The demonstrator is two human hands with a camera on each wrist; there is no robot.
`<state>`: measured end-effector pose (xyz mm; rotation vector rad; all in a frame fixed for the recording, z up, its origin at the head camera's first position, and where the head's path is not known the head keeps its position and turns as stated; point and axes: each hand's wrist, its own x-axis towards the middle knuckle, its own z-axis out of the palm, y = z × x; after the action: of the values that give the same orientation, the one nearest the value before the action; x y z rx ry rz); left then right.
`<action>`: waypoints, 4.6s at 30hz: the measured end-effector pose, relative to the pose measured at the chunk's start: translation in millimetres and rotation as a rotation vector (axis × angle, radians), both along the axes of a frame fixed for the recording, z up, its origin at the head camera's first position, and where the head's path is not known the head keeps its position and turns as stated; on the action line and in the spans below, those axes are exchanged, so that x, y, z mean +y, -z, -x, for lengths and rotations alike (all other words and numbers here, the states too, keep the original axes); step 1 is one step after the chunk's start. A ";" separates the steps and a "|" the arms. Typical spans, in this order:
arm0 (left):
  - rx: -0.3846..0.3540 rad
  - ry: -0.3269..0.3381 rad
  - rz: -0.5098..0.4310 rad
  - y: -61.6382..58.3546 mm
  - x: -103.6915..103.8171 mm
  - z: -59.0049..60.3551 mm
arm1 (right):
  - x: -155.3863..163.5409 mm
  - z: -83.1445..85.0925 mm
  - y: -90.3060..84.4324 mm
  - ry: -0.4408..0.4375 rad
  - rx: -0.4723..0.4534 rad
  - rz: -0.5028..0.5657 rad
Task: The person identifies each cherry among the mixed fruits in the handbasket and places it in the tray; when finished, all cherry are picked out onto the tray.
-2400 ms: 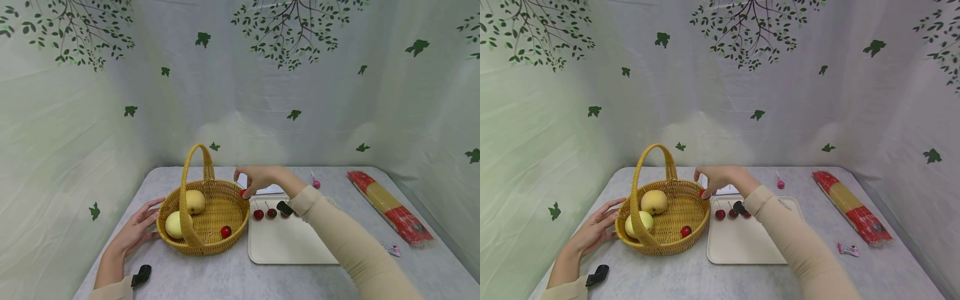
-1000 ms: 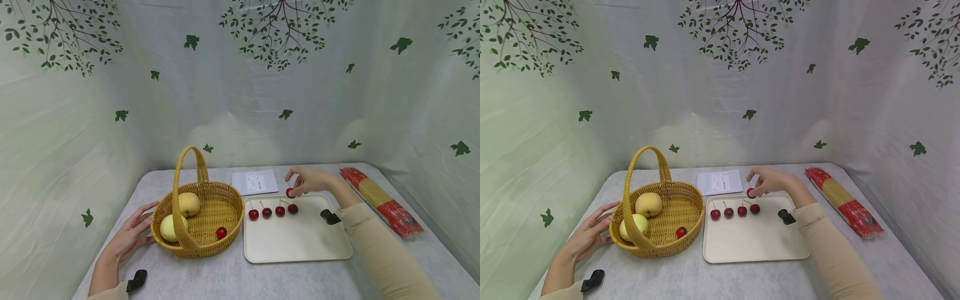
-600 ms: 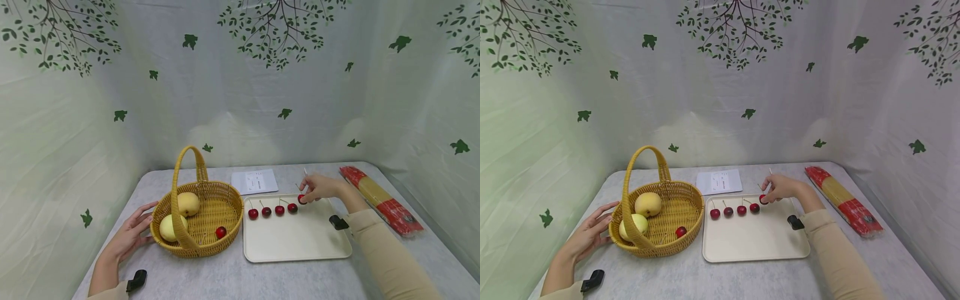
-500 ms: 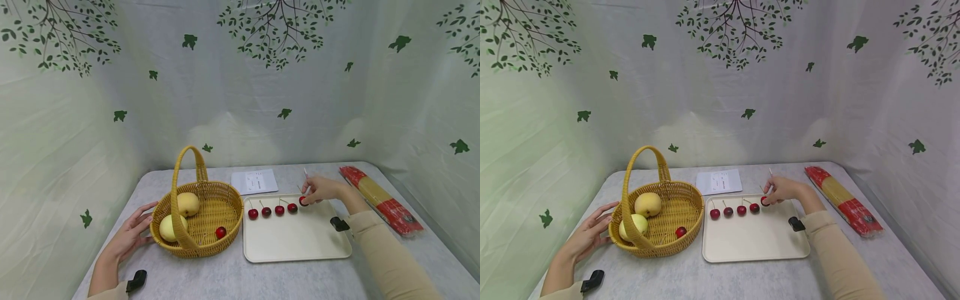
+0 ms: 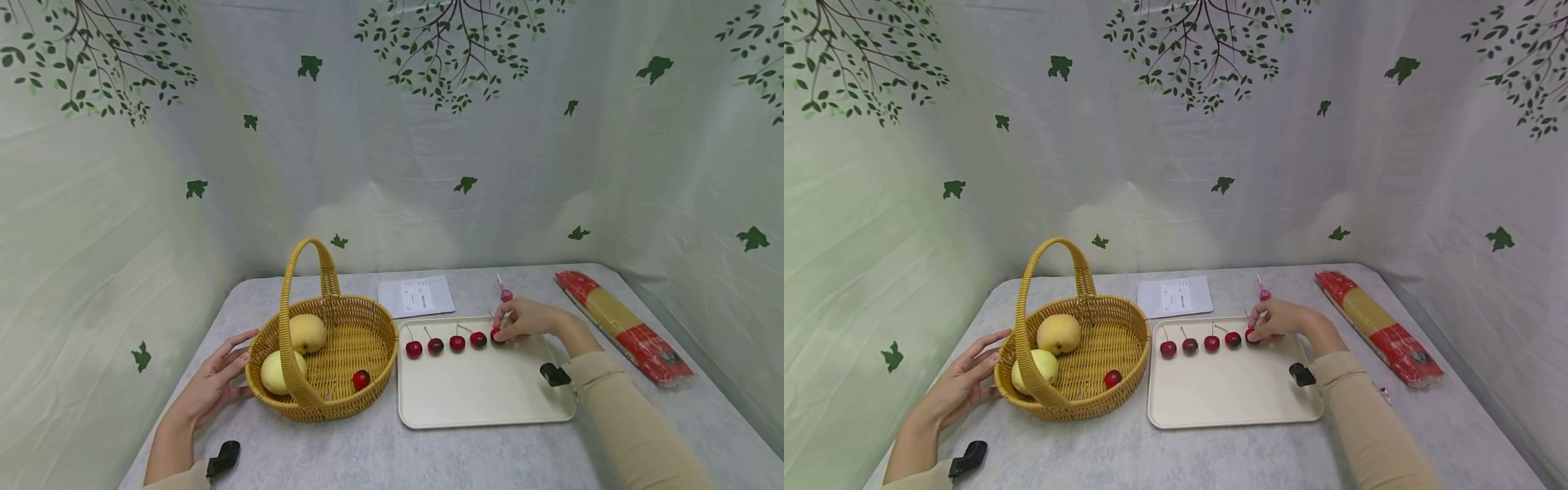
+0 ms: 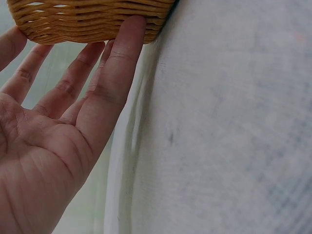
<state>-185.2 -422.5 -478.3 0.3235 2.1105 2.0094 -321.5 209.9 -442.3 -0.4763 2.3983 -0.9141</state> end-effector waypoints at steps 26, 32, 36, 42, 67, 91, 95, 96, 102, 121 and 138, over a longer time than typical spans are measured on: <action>-0.004 -0.003 -0.001 -2.7 1.6 -1.3 | 1.0 -1.8 2.5 0.007 0.023 0.003; 0.002 0.012 -0.016 -1.1 1.0 -0.6 | 2.8 -0.4 0.4 0.014 0.030 -0.007; -0.003 0.002 -0.012 0.1 -0.4 -0.7 | 3.1 1.5 -7.3 0.019 0.050 -0.021; -0.006 0.000 -0.013 0.6 -1.4 -0.2 | -3.9 8.5 -22.9 -0.022 0.098 -0.027; 0.003 0.009 -0.001 -1.5 -2.1 -1.4 | -201.5 -10.6 -96.3 -0.412 0.114 -0.072; -0.043 -0.058 0.062 3.2 -1.9 -4.4 | -286.7 -38.4 -64.4 -0.411 -0.173 -0.184; -0.059 -0.075 0.063 2.4 -1.9 -5.8 | -294.8 -39.4 -62.1 -0.431 -0.208 -0.217; -0.065 -0.080 0.066 2.0 -1.9 -6.1 | -296.7 -39.2 -60.9 -0.434 -0.218 -0.222; -0.086 -0.093 0.075 0.5 -2.8 -6.9 | -305.0 -37.9 -55.5 -0.449 -0.273 -0.231; -0.072 -0.084 0.065 0.6 -6.0 -4.4 | -328.5 -45.7 -56.0 -0.577 -0.230 -0.242; -0.057 -0.072 0.043 -5.4 -2.8 -5.7 | -337.7 -53.0 -59.7 -0.550 -0.179 -0.314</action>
<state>-179.6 -425.3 -472.9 0.1842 2.1560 1.9843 -268.5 -127.7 -382.5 -0.8326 2.0338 -0.3162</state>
